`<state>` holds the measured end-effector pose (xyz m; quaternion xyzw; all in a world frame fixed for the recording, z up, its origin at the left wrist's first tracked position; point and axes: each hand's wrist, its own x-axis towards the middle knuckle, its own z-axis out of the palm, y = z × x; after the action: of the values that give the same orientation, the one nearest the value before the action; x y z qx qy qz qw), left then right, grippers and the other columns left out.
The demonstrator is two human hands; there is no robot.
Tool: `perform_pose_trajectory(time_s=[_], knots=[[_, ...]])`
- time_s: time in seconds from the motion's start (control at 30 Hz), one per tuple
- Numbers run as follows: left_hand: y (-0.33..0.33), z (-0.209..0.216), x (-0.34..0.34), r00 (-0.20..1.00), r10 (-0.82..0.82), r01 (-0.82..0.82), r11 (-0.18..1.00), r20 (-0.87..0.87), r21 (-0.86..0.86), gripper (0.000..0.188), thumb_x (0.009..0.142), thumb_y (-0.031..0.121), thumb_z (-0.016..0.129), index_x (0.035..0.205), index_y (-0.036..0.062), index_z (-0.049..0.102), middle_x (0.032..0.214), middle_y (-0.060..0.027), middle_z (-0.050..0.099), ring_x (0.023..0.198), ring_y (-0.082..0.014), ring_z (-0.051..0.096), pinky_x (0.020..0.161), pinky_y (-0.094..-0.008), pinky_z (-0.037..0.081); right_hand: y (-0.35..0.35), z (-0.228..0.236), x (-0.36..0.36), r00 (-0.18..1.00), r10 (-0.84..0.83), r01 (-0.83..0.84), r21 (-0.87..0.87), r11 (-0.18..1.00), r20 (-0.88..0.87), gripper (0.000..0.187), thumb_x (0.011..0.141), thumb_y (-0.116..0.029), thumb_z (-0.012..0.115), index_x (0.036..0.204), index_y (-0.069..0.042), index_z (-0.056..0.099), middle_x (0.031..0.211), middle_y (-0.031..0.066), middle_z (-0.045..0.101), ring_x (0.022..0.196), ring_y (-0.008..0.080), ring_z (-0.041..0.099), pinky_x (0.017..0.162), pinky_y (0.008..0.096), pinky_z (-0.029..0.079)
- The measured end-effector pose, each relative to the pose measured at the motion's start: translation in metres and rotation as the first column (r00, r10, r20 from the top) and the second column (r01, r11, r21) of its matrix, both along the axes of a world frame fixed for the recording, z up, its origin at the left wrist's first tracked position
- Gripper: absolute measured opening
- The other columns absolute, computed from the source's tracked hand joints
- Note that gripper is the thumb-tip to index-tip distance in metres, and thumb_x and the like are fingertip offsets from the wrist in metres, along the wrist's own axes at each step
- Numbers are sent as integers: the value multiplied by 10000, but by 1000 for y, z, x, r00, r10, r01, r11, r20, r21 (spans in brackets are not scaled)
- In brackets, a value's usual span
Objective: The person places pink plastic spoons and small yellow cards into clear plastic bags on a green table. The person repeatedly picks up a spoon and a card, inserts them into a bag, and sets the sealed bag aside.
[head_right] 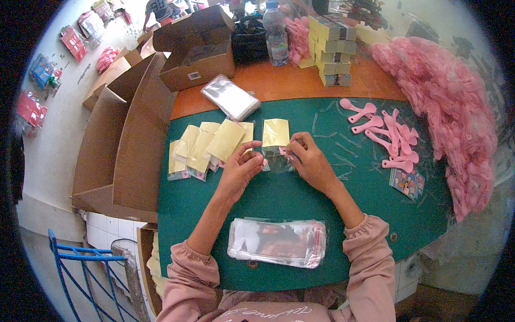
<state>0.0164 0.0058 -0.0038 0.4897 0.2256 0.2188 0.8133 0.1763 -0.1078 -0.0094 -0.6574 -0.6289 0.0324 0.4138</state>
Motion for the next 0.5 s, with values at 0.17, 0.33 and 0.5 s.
perform_pose_trajectory(time_s=[0.17,0.33,0.5], knots=[[4,-5,0,994,60,-42,980,-88,195,328,816,52,558,1130,65,463,919,-45,520,817,-118,561,657,-224,501,0,1,3,996,11,-5,66,998,-93,186,721,23,584,885,-15,505,975,140,467,851,284,529,730,335,453],[-4,-6,2,977,191,-23,539,-95,842,290,736,-25,593,1002,56,513,944,-82,471,803,-152,587,588,-228,518,-1,4,-5,978,59,-42,89,995,-198,198,703,49,579,871,-16,495,973,143,460,864,272,526,733,324,450],[3,-19,4,979,184,-36,594,-92,803,155,746,-23,592,889,28,556,932,-85,467,810,-155,588,551,-228,521,-5,-1,-2,997,55,-51,75,996,-50,176,696,53,590,832,-12,500,968,138,435,826,252,536,724,311,453]])
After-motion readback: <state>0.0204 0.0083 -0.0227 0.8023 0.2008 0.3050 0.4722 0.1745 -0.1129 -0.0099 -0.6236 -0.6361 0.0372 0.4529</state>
